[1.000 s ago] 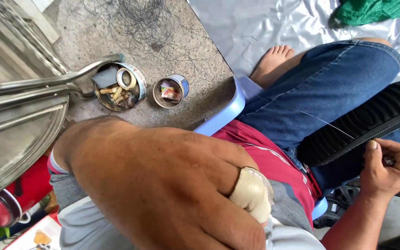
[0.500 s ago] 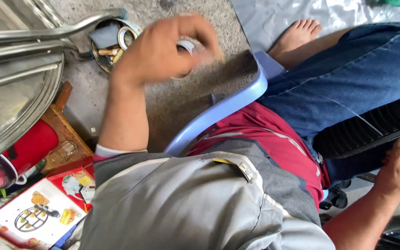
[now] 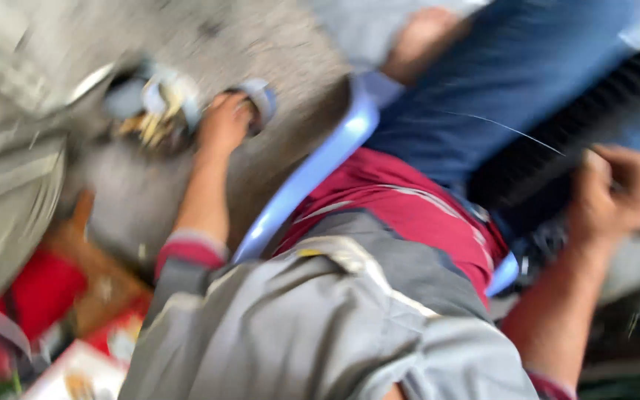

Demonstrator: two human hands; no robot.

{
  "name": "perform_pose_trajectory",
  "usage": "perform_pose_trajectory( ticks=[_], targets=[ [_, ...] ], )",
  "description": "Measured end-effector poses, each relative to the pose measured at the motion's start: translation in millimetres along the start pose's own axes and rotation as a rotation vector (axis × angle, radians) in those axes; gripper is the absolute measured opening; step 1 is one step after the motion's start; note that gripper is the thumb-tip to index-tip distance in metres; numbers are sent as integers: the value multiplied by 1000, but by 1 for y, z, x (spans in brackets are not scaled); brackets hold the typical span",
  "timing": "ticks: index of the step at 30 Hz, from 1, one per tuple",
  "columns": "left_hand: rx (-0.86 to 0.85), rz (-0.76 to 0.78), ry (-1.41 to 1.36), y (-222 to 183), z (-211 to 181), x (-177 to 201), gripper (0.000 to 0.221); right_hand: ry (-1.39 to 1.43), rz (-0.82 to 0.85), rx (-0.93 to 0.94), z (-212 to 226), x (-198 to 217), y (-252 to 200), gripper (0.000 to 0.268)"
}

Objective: Hand-sewing a black leather strap onto a sandal using a needle and thread, followed by checking lottery tickets.

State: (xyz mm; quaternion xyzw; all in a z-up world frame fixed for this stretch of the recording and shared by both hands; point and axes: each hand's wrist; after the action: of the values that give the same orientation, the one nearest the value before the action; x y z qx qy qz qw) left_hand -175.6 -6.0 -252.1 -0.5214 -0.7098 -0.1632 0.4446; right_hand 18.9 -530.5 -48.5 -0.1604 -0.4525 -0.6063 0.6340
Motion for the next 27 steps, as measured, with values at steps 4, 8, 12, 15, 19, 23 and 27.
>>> perform_pose_trajectory(
  ticks=[4, 8, 12, 15, 19, 23, 27],
  targets=[
    [10, 6, -205, 26, -63, 11, 34, 56, -64, -215, 20, 6, 12, 8],
    [-188, 38, -198, 48, -197, 47, 26, 401, -550, -654, -38, 19, 4, 7],
    [-714, 88, -254, 47, -341, 47, 40, 277, -651, -787, -151, 17, -58, 3],
    [-910, 285, -178, 32, -413, 24, 68, 306, -572, -1148, -163, 7, -81, 13],
    [-1006, 437, -129, 24, -449, -8, 94, 262, -432, -1331, -206, -27, -126, 10],
    [-902, 480, -56, 28, -456, -22, 100, 147, -361, -1390, -276, -94, -209, 18],
    [-887, 498, -90, 34, -462, -27, 95, -62, -229, -1466, -289, -124, -225, 43]
  ],
)
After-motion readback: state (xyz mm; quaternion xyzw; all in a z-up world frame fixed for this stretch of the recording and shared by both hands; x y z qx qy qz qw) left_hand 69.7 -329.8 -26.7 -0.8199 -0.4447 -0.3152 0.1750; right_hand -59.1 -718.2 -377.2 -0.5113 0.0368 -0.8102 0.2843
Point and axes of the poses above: each hand's wrist, its own y-axis towards the middle knuckle, its own x-axis out of the back of the hand, z = x × y, and after that the axes turned 10 degrees about -z, right-handed
